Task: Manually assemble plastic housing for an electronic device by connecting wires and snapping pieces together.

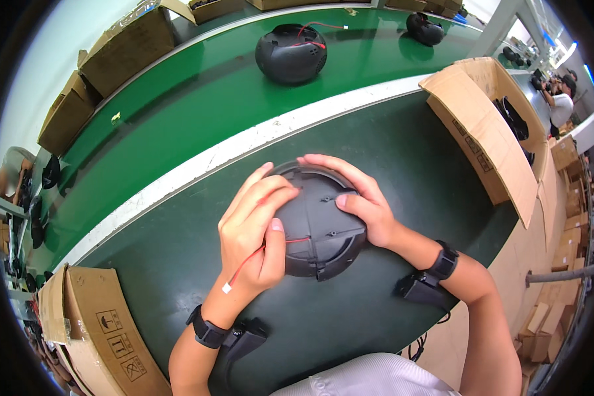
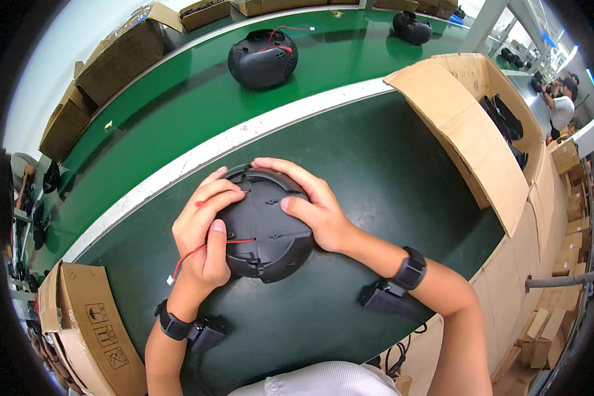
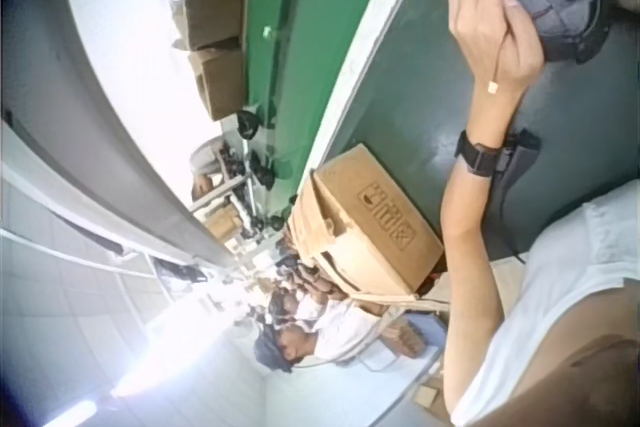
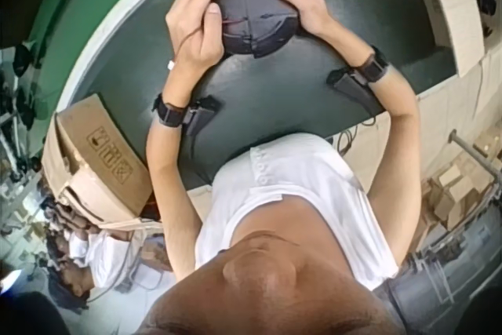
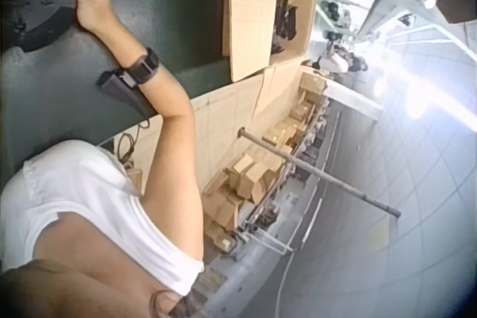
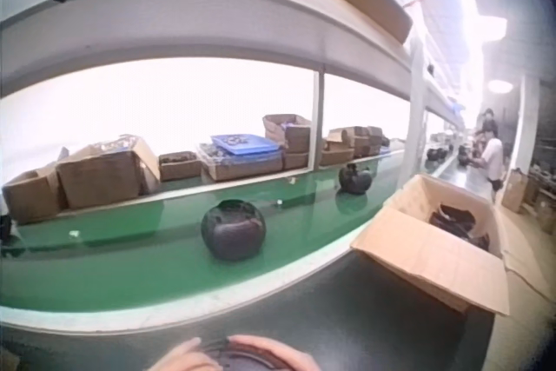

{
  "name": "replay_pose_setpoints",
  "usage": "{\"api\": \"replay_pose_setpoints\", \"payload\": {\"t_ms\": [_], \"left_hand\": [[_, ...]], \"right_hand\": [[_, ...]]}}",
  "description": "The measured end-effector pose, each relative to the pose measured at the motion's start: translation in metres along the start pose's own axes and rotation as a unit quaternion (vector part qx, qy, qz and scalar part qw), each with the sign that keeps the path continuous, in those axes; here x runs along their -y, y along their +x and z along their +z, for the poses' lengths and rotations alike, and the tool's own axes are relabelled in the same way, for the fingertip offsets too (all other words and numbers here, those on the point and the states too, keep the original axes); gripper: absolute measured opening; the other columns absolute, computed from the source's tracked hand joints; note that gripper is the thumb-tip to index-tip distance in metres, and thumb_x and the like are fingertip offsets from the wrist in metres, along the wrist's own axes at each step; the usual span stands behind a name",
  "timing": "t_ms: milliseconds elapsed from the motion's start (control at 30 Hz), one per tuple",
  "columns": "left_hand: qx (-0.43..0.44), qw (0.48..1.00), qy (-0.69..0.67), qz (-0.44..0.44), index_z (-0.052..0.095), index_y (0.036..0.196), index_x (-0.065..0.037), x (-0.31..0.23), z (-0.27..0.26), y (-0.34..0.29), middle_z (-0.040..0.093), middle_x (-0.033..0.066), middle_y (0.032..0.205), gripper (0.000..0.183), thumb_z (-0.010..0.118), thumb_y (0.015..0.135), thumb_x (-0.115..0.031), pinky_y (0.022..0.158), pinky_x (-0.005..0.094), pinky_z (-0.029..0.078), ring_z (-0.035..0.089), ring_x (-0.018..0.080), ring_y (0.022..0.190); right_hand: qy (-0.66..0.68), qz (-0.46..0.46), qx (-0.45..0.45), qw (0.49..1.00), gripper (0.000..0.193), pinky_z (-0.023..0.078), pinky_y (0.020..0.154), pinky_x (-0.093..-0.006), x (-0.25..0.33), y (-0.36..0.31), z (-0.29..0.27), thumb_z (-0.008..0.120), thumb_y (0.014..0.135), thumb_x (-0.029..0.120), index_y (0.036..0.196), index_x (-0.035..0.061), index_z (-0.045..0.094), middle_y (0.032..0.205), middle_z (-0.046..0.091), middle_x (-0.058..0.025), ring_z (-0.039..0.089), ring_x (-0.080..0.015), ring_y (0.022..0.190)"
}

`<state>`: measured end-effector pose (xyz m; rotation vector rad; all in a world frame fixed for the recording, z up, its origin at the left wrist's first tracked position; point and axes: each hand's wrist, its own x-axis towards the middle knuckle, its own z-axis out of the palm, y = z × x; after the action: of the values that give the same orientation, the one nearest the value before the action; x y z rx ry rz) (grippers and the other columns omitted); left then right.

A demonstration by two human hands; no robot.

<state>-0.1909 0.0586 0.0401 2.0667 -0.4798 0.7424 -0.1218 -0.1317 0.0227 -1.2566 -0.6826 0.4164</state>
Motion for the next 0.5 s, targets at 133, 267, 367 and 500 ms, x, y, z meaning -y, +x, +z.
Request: {"api": "replay_pose_setpoints", "payload": {"t_ms": [133, 267, 367, 500], "left_hand": [[-0.011, 1.000, -0.003, 0.012, 0.065, 0.095, 0.007, 0.0012, 0.0011, -0.0013, 0.063, 0.0196, 0.095, 0.030, 0.048, 0.073, -0.004, 0.100, 0.0488, 0.044, 0.061, 0.0426, 0.101], [-0.013, 1.000, -0.002, 0.014, 0.065, 0.095, 0.006, 0.0021, 0.0017, -0.0030, 0.064, 0.0194, 0.095, 0.030, 0.048, 0.073, -0.004, 0.100, 0.0491, 0.044, 0.062, 0.0425, 0.101], [-0.009, 1.000, 0.001, 0.004, 0.066, 0.096, 0.006, 0.0000, 0.0009, -0.0053, 0.064, 0.0191, 0.095, 0.030, 0.048, 0.073, -0.004, 0.100, 0.0492, 0.044, 0.062, 0.0426, 0.101], [-0.006, 1.000, -0.006, 0.000, 0.066, 0.096, 0.006, 0.0008, 0.0015, -0.0063, 0.064, 0.0191, 0.095, 0.031, 0.048, 0.073, -0.004, 0.100, 0.0497, 0.044, 0.062, 0.0424, 0.101]], "right_hand": [[0.033, 0.010, 0.000, 0.999, 0.060, 0.032, 0.111, -0.0340, -0.0020, 0.0031, -0.0012, 0.049, 0.077, 0.008, 0.136, -0.0052, 0.045, 0.138, 0.050, -0.0154, 0.046, -0.0229, 0.129], [0.019, -0.003, 0.001, 1.000, 0.059, 0.034, 0.109, -0.0336, -0.0055, 0.0043, -0.0044, 0.049, 0.076, 0.008, 0.134, -0.0050, 0.047, 0.134, 0.053, -0.0148, 0.050, -0.0227, 0.125], [0.010, -0.004, -0.001, 1.000, 0.058, 0.034, 0.109, -0.0337, -0.0036, 0.0061, -0.0027, 0.049, 0.076, 0.007, 0.133, -0.0049, 0.048, 0.133, 0.054, -0.0145, 0.050, -0.0228, 0.125], [-0.001, -0.012, -0.008, 1.000, 0.058, 0.034, 0.109, -0.0341, -0.0072, 0.0043, -0.0033, 0.049, 0.075, 0.007, 0.132, -0.0050, 0.048, 0.133, 0.054, -0.0144, 0.050, -0.0229, 0.126]]}}
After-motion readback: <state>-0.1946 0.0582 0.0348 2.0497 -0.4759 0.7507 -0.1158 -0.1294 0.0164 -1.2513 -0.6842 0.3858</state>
